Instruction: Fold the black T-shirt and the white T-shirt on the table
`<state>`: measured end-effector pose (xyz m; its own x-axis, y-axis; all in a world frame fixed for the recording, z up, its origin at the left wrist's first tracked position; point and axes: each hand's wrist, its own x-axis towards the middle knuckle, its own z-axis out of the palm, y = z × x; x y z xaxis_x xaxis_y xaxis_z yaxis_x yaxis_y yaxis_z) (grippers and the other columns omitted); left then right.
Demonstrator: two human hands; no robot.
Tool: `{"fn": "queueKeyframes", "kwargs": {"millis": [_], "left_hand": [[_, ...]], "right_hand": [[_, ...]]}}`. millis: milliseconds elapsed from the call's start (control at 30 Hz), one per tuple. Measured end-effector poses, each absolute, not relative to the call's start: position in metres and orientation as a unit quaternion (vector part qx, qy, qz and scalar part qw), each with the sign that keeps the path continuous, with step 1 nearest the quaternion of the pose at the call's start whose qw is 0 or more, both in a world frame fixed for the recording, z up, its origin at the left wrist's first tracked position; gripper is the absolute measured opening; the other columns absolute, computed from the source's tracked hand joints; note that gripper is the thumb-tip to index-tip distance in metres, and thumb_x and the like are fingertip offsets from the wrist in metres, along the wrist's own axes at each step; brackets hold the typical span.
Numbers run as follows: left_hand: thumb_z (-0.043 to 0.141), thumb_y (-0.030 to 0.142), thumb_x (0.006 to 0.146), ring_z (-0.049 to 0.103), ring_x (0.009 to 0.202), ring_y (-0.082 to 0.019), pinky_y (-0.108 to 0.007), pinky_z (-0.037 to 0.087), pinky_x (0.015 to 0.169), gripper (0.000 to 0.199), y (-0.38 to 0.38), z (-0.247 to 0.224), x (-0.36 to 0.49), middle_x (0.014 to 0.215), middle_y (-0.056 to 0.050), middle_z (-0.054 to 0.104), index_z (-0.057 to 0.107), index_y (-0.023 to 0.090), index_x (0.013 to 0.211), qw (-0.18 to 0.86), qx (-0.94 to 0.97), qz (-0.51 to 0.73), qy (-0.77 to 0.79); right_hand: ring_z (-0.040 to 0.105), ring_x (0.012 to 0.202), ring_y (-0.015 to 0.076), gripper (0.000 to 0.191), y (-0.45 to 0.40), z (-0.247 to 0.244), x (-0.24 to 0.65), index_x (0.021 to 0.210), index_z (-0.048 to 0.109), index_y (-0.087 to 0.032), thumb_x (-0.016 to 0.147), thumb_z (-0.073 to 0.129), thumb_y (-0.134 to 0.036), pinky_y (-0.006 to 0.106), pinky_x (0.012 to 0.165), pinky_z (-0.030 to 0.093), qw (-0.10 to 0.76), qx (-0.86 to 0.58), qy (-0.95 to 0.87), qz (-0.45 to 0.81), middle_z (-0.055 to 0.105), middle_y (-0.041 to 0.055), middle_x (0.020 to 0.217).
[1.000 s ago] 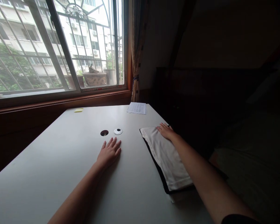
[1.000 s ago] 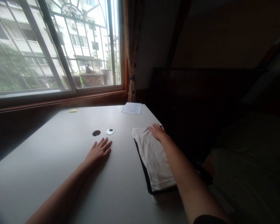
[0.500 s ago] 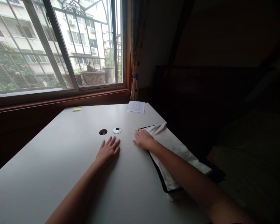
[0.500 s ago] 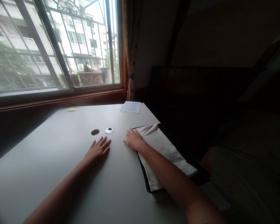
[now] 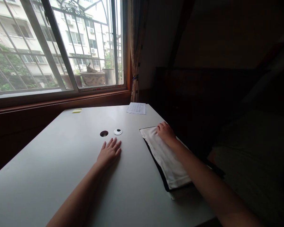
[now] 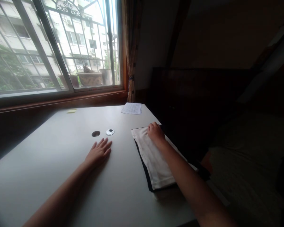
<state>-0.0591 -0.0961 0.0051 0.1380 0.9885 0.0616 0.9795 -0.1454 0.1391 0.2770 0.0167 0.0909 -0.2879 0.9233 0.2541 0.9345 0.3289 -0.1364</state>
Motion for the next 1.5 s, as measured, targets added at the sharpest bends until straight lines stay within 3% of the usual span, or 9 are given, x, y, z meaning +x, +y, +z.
{"fn": "queueKeyframes", "kwargs": {"millis": [467, 533, 600, 667, 833, 933, 1167, 1500], "left_hand": [[0.029, 0.048, 0.106, 0.013, 0.157, -0.027, -0.056, 0.012, 0.126, 0.055, -0.098, 0.004, -0.059, 0.169, -0.003, 0.02, 0.035, 0.032, 0.159, 0.027, 0.754, 0.071, 0.652], [0.03, 0.048, 0.106, 0.013, 0.157, -0.028, -0.056, 0.012, 0.126, 0.055, -0.097, 0.004, -0.059, 0.169, -0.003, 0.02, 0.035, 0.032, 0.159, 0.03, 0.754, 0.072, 0.653], [0.03, 0.048, 0.106, 0.013, 0.157, -0.028, -0.057, 0.012, 0.126, 0.055, -0.097, 0.004, -0.059, 0.169, -0.003, 0.02, 0.035, 0.032, 0.158, 0.033, 0.754, 0.072, 0.652], [0.029, 0.048, 0.106, 0.013, 0.157, -0.028, -0.057, 0.012, 0.126, 0.055, -0.097, 0.005, -0.06, 0.169, -0.003, 0.02, 0.035, 0.032, 0.159, 0.034, 0.754, 0.074, 0.652], [0.03, 0.048, 0.106, 0.015, 0.157, -0.028, -0.057, 0.012, 0.125, 0.055, -0.096, 0.004, -0.059, 0.169, -0.004, 0.021, 0.035, 0.031, 0.158, 0.028, 0.755, 0.075, 0.651], [0.031, 0.046, 0.106, 0.015, 0.157, -0.029, -0.058, 0.013, 0.125, 0.055, -0.097, 0.003, -0.059, 0.169, -0.004, 0.022, 0.037, 0.03, 0.158, 0.019, 0.757, 0.078, 0.649], [0.032, 0.048, 0.106, 0.016, 0.157, -0.027, -0.056, 0.015, 0.126, 0.055, -0.099, 0.003, -0.067, 0.169, -0.005, 0.024, 0.039, 0.029, 0.157, 0.019, 0.771, 0.086, 0.631], [0.028, 0.059, 0.105, 0.015, 0.157, -0.024, -0.049, 0.012, 0.127, 0.062, -0.116, 0.015, -0.099, 0.169, -0.003, 0.019, 0.03, 0.03, 0.16, 0.041, 0.823, 0.055, 0.563]], "right_hand": [[0.064, 0.11, 0.0228, 0.034, 0.029, 0.087, 0.296, 0.128, 0.062, -0.021, 0.099, 0.063, -0.038, 0.045, 0.093, 0.056, 0.073, -0.605, -0.792, 0.026, 0.061, 0.0096, 0.133], [0.059, 0.122, 0.0265, 0.039, 0.032, 0.083, 0.284, 0.136, 0.059, -0.022, 0.102, 0.057, -0.041, 0.051, 0.104, 0.05, 0.066, -0.586, -0.807, 0.038, 0.056, 0.0118, 0.143], [0.045, 0.142, 0.0299, 0.05, 0.031, 0.077, 0.268, 0.149, 0.049, -0.021, 0.107, 0.041, -0.047, 0.055, 0.118, 0.033, 0.055, -0.559, -0.826, 0.053, 0.045, 0.0144, 0.157], [0.028, 0.153, 0.028, 0.06, 0.024, 0.072, 0.248, 0.157, 0.04, -0.019, 0.107, 0.028, -0.05, 0.051, 0.124, 0.019, 0.039, -0.521, -0.85, 0.065, 0.034, 0.0129, 0.165], [0.022, 0.155, 0.0296, 0.059, -0.026, 0.059, 0.193, 0.149, 0.052, -0.016, 0.1, 0.051, -0.049, 0.049, 0.127, 0.008, 0.012, -0.422, -0.905, 0.052, 0.035, 0.0136, 0.163], [0.024, 0.154, 0.0295, 0.062, -0.066, 0.051, 0.167, 0.153, 0.046, -0.012, 0.1, 0.053, -0.043, 0.049, 0.127, 0.009, 0.009, -0.359, -0.933, 0.033, 0.028, 0.0168, 0.165], [0.018, 0.156, 0.0278, 0.079, -0.111, 0.036, 0.166, 0.163, 0.025, -0.013, 0.103, 0.033, -0.064, 0.05, 0.127, 0.015, 0.046, -0.298, -0.949, 0.092, 0.021, 0.0151, 0.168], [0.01, 0.157, 0.0307, 0.079, -0.143, 0.011, 0.17, 0.163, 0.025, -0.013, 0.103, 0.029, -0.064, 0.054, 0.127, 0.01, 0.056, -0.338, -0.933, 0.114, 0.014, 0.0147, 0.169]]}}
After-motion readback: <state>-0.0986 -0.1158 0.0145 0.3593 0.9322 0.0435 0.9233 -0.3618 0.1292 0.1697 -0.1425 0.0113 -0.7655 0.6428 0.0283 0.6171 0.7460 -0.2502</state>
